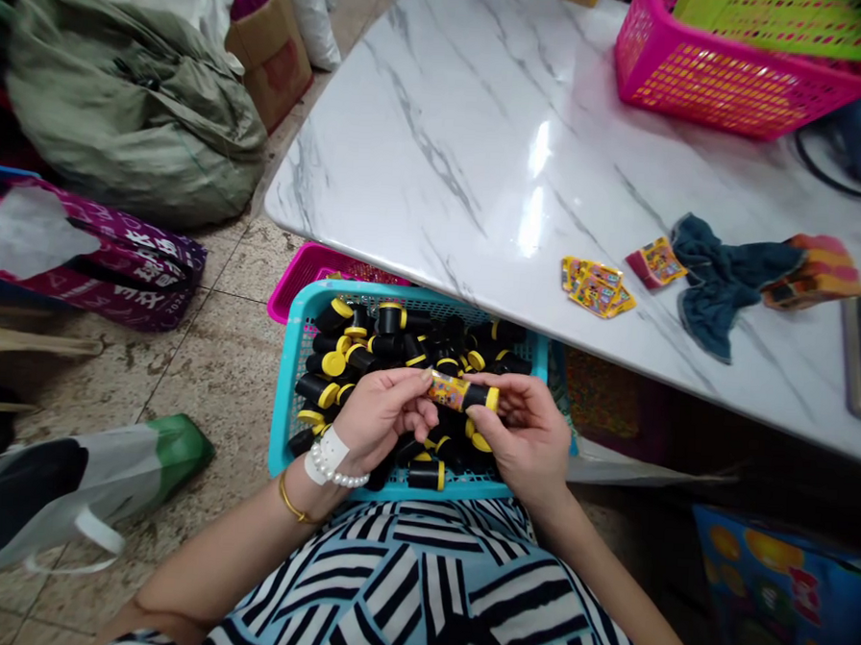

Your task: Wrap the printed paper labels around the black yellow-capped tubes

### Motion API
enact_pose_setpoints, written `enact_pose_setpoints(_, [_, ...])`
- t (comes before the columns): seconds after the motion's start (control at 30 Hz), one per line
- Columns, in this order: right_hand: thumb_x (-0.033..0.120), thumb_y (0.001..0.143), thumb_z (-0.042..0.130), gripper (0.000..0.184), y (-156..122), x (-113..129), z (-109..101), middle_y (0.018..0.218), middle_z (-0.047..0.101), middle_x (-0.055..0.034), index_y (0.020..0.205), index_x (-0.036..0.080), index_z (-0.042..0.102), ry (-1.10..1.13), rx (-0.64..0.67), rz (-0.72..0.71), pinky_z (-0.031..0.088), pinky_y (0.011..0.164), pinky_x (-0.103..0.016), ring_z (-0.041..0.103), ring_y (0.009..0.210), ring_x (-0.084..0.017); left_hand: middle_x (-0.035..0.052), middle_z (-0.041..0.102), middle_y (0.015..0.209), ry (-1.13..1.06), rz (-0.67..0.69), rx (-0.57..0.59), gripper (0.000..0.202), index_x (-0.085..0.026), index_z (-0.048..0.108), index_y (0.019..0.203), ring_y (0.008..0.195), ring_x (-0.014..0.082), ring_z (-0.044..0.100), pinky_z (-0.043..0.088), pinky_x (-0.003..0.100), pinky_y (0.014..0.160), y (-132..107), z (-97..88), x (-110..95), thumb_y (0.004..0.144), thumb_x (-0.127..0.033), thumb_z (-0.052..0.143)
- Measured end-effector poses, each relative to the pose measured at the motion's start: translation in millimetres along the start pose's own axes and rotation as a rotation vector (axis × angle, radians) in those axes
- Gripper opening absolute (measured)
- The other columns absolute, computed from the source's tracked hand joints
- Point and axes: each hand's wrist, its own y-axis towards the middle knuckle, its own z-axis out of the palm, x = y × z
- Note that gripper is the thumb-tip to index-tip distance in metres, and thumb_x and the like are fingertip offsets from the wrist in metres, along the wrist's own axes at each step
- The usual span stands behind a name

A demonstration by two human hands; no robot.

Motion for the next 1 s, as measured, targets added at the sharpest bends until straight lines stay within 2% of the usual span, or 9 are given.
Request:
enact_pose_setpoints(0.13, [0.025,0.084,0.073,0.023,-2,-3,-6,0.105,0.075,-0.0057,0.106,0.024,0.065,-0.065,-0.065,-0.038,0.059,0.08,-0.031,0.072,0.091,-0.018,0.0,0.061,0.054,0.067,0.03,-0.02,0.034,-0.01,0.068,0.094,0.042,0.007,0.049,0.039,0.017,0.04,-4,1.3,3,0.078,-0.038,0.075])
enact_pose_setpoints(0.27, [0.026,0.082,0.075,0.027,-4,-2,-8,0.107,0.073,-0.0053,0.108,0.025,0.066,-0.066,-0.016,-0.024,0.06,0.082,-0.032,0.072,0.092,-0.019,0.0047,0.069,0.088,0.241,0.313,-0.181,0.035,-0.014,0.067,0.103,0.068,0.0099,0.06,0.05,0.019,0.061,-6,1.8,-1,0.074,-0.029,0.08])
enact_pose_setpoints(0.33, [0.025,0.081,0.076,0.029,-4,-2,-9,0.107,0.072,-0.0054,0.109,0.026,0.067,-0.086,0.022,-0.048,0.059,0.084,-0.034,0.071,0.093,-0.02,0.0077,0.069,0.104,0.358,0.372,-0.108,0.04,-0.016,0.067,0.11,0.089,0.015,0.064,0.053,0.024,0.078,-7,0.2,-7,0.073,-0.026,0.08])
enact_pose_setpoints(0.43, [0.024,0.08,0.077,0.032,-3,-1,-12,0.112,0.069,-0.0071,0.111,0.027,0.069,-0.123,0.084,-0.14,0.058,0.088,-0.038,0.068,0.103,-0.023,0.0094,0.07,0.11,0.552,0.323,0.139,0.039,-0.016,0.069,0.112,0.101,0.0204,0.064,0.05,0.029,0.089,-7,-4.7,-16,0.075,-0.026,0.079])
enact_pose_setpoints(0.5, [0.024,0.079,0.078,0.034,-1,-1,-15,0.114,0.067,-0.0081,0.112,0.028,0.07,-0.19,0.132,-0.213,0.056,0.091,-0.042,0.066,0.106,-0.025,0.0083,0.071,0.106,0.639,0.297,0.203,0.035,-0.016,0.072,0.107,0.097,0.02,0.065,0.05,0.029,0.088,-6,-8.1,-19,0.075,-0.028,0.078])
enact_pose_setpoints(0.6, [0.023,0.079,0.079,0.04,3,1,-19,0.111,0.068,-0.0077,0.117,0.028,0.069,-0.309,0.181,-0.272,0.056,0.089,-0.043,0.066,0.101,-0.024,0.006,0.071,0.094,0.676,0.278,0.172,0.032,-0.015,0.072,0.102,0.084,0.017,0.064,0.05,0.027,0.08,-4,-8.6,-19,0.075,-0.031,0.079])
enact_pose_setpoints(0.77, [0.019,0.078,0.079,0.042,10,6,-19,0.099,0.075,-0.0035,0.117,0.032,0.068,-0.396,0.269,-0.525,0.056,0.089,-0.047,0.069,0.096,-0.025,0.0037,0.071,0.086,0.65,0.206,0.264,0.024,-0.015,0.075,0.092,0.08,0.0158,0.064,0.051,0.025,0.077,-2,6.2,-18,0.072,-0.028,0.081])
enact_pose_setpoints(0.93, [0.018,0.078,0.078,0.049,14,11,-24,0.103,0.077,-0.0044,0.123,0.033,0.066,-0.463,0.246,-0.618,0.058,0.084,-0.046,0.07,0.096,-0.025,0.0081,0.073,0.101,0.425,0.1,0.278,0.046,-0.018,0.067,0.116,0.083,0.0168,0.068,0.054,0.026,0.073,-1,5.5,-24,0.073,-0.024,0.079])
enact_pose_setpoints(1.0, [0.018,0.079,0.078,0.05,14,11,-28,0.106,0.076,-0.0057,0.125,0.032,0.065,-0.457,0.251,-0.593,0.059,0.084,-0.046,0.07,0.096,-0.025,0.0091,0.073,0.095,0.451,0.062,0.257,0.046,-0.016,0.064,0.117,0.076,0.0163,0.068,0.054,0.024,0.063,-2,-1.3,-24,0.076,-0.031,0.077])
